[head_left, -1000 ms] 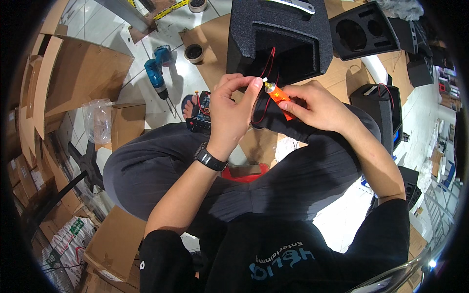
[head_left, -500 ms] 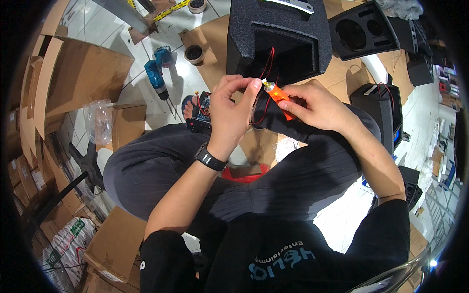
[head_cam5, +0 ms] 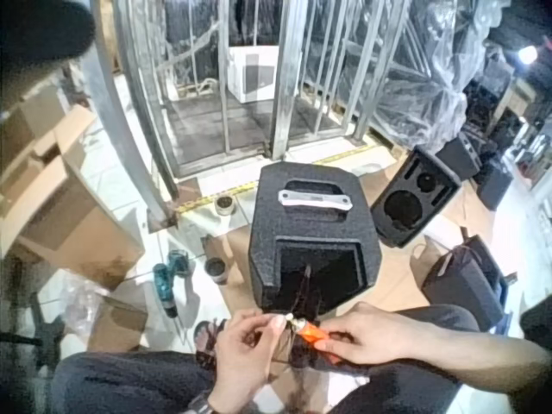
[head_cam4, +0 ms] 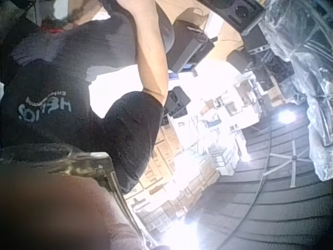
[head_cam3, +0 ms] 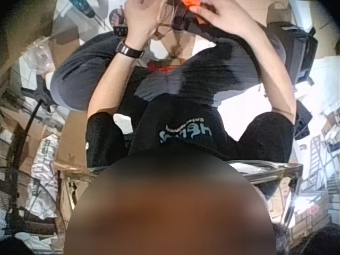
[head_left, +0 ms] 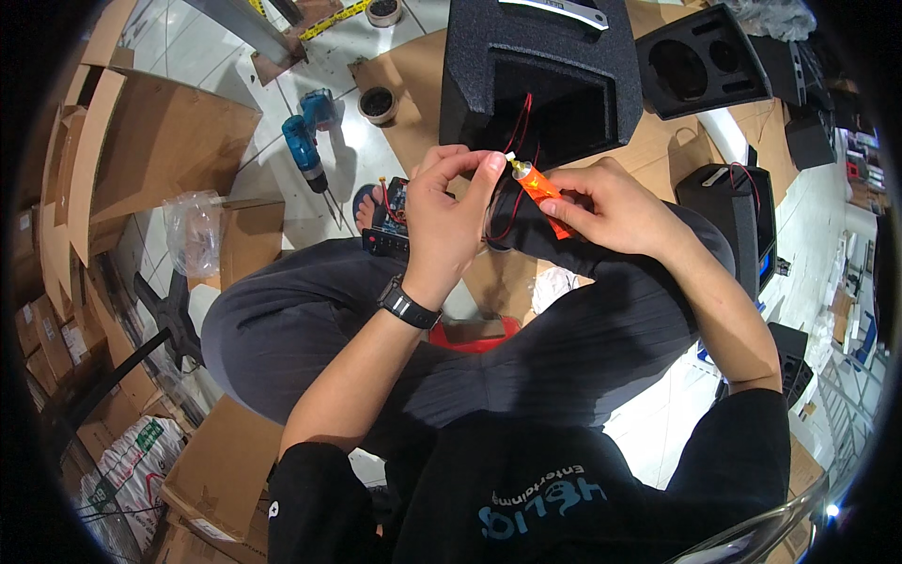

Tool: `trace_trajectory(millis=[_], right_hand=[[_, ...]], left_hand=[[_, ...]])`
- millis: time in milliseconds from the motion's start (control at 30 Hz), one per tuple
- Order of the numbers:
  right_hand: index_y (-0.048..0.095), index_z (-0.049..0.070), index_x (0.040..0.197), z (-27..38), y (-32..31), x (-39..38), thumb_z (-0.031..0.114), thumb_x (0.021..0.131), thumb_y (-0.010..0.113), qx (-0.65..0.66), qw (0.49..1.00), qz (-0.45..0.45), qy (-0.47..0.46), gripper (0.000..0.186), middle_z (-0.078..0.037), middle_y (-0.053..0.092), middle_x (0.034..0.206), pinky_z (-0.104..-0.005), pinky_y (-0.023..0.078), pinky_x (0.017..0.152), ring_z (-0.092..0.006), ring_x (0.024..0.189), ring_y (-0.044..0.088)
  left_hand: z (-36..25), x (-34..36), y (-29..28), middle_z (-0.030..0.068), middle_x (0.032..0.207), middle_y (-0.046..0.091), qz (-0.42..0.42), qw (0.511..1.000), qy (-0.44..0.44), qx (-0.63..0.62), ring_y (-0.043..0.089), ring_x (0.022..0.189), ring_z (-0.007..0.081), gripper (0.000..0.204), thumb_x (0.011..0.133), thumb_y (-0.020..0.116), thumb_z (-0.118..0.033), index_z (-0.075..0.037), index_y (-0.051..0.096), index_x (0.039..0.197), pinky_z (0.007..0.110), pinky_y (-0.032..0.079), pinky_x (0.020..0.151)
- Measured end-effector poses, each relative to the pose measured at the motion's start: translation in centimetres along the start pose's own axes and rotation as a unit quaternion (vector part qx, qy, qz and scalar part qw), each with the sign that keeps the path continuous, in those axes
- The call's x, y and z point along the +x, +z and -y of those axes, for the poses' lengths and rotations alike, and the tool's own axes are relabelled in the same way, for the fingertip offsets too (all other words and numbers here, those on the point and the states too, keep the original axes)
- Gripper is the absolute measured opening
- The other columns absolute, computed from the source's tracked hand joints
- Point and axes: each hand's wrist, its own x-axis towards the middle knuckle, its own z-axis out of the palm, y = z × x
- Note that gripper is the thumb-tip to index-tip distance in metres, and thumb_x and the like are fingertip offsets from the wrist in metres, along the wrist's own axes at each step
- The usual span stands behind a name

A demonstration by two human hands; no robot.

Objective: The person sits on the floor and works on a small electronic device, connecting wires and using a lighter to heat and seal wire connections. The person handles the circuit board and wires directly, then uses the lighter to apply heat to the wire ends.

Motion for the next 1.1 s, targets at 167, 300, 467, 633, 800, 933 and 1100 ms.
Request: trace_trajectory(millis=[167, 300, 467, 633, 800, 933, 1100], right_hand=[[0.071, 0.001, 0.102, 0.55, -0.11, -0.11, 0.020, 0.099, 0.067, 0.006, 1.000, 0.010, 0.010, 0.020, -0.014, 0.058, 0.058, -0.0372, 0.041, 0.052, -0.0253, 0.049, 0.054], [0.071, 0.001, 0.101, 0.71, -0.22, -0.15, 0.020, 0.099, 0.068, 0.006, 1.000, 0.027, 0.008, 0.019, -0.013, 0.058, 0.059, -0.0366, 0.040, 0.052, -0.0240, 0.049, 0.053], [0.071, 0.001, 0.102, 0.56, -0.09, -0.12, 0.020, 0.100, 0.068, 0.007, 1.000, 0.030, 0.008, 0.020, -0.012, 0.058, 0.060, -0.0356, 0.040, 0.052, -0.0210, 0.050, 0.053], [0.070, 0.001, 0.104, 0.32, -0.01, -0.05, 0.021, 0.100, 0.068, 0.023, 0.999, 0.014, 0.017, 0.021, -0.012, 0.059, 0.060, -0.0350, 0.041, 0.052, -0.0201, 0.050, 0.054], [0.070, 0.001, 0.104, 0.27, 0.04, -0.05, 0.021, 0.100, 0.068, 0.015, 1.000, 0.016, 0.014, 0.021, -0.012, 0.060, 0.061, -0.0348, 0.041, 0.052, -0.0201, 0.050, 0.054], [0.071, 0.001, 0.104, 0.32, 0.04, -0.05, 0.021, 0.100, 0.068, 0.017, 1.000, 0.015, 0.008, 0.021, -0.011, 0.060, 0.060, -0.0350, 0.040, 0.052, -0.0201, 0.049, 0.053], [0.070, 0.000, 0.102, 0.33, 0.00, -0.08, 0.021, 0.100, 0.068, 0.009, 1.000, 0.016, 0.012, 0.021, -0.011, 0.059, 0.060, -0.0350, 0.040, 0.051, -0.0204, 0.049, 0.053]], left_hand=[[0.04, 0.00, 0.04, 0.0075, 0.111, 0.065, 0.000, 1.000, -0.013, -0.013, 0.060, 0.103, 0.0133, 0.030, 0.097, 0.076, -0.025, 0.004, 0.077, 0.103, 0.026, 0.045, 0.093], [0.10, 0.03, 0.03, 0.0072, 0.111, 0.066, 0.003, 0.999, -0.029, -0.029, 0.061, 0.102, 0.0130, 0.032, 0.097, 0.075, -0.026, 0.005, 0.076, 0.104, 0.026, 0.045, 0.092], [0.15, 0.07, 0.18, 0.0096, 0.103, 0.066, -0.006, 0.995, -0.055, -0.081, 0.061, 0.099, 0.0188, 0.033, 0.094, 0.078, -0.030, 0.003, 0.078, 0.100, 0.031, 0.045, 0.091], [0.24, -0.07, 0.26, 0.0092, 0.105, 0.067, -0.005, 0.995, -0.056, -0.081, 0.061, 0.099, 0.0176, 0.034, 0.095, 0.077, -0.030, 0.004, 0.077, 0.101, 0.030, 0.046, 0.091], [0.43, -0.06, 0.25, 0.0100, 0.103, 0.068, -0.004, 0.999, -0.034, -0.041, 0.061, 0.099, 0.0191, 0.033, 0.096, 0.076, -0.029, 0.003, 0.077, 0.100, 0.031, 0.046, 0.091], [0.57, -0.13, 0.15, 0.0084, 0.104, 0.069, 0.005, 1.000, 0.000, -0.005, 0.062, 0.097, 0.0134, 0.031, 0.099, 0.073, -0.025, 0.006, 0.075, 0.103, 0.027, 0.046, 0.090], [0.79, -0.16, 0.10, 0.0089, 0.103, 0.069, 0.005, 1.000, 0.013, 0.016, 0.062, 0.097, 0.0139, 0.030, 0.099, 0.073, -0.025, 0.006, 0.075, 0.101, 0.028, 0.046, 0.090]])
